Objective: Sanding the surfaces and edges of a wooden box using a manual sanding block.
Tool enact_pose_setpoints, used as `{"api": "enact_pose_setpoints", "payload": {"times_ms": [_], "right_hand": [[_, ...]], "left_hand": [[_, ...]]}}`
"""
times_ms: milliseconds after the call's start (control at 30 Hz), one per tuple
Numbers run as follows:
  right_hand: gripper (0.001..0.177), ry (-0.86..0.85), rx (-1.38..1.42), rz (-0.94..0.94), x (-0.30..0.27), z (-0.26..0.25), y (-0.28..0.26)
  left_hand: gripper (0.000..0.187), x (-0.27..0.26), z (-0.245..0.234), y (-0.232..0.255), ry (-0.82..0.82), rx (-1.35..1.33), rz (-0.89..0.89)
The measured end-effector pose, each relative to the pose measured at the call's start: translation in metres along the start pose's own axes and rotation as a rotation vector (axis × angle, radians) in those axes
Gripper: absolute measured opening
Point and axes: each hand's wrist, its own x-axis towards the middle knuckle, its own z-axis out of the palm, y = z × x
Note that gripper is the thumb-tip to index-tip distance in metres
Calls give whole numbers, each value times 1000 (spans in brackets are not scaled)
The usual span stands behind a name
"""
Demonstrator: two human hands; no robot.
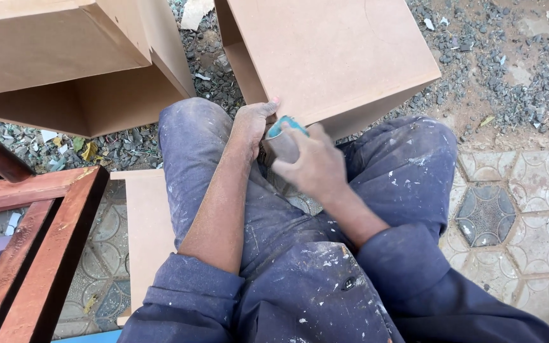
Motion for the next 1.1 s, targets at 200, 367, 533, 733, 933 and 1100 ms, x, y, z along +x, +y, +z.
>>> {"api": "enact_pose_setpoints", "payload": {"times_ms": [200,367,533,733,933,1100], "right_hand": [[51,243,36,214,52,-32,110],[52,249,39,219,39,-37,83],[69,31,18,77,-4,-14,-4],[75,-3,-18,62,4,-1,-10],[73,-34,-64,40,-4,-6,-18],[71,-32,-49,46,5,-11,-28]], "left_hand": [[29,-32,5,20,-73,137,71],[39,-33,3,20,-123,169,93],[16,-14,2,11,-50,142,41],[37,-1,-2,0,95,116,56],[42,10,-2,-7,108,86,60],[32,22,-8,-12,128,22,71]]}}
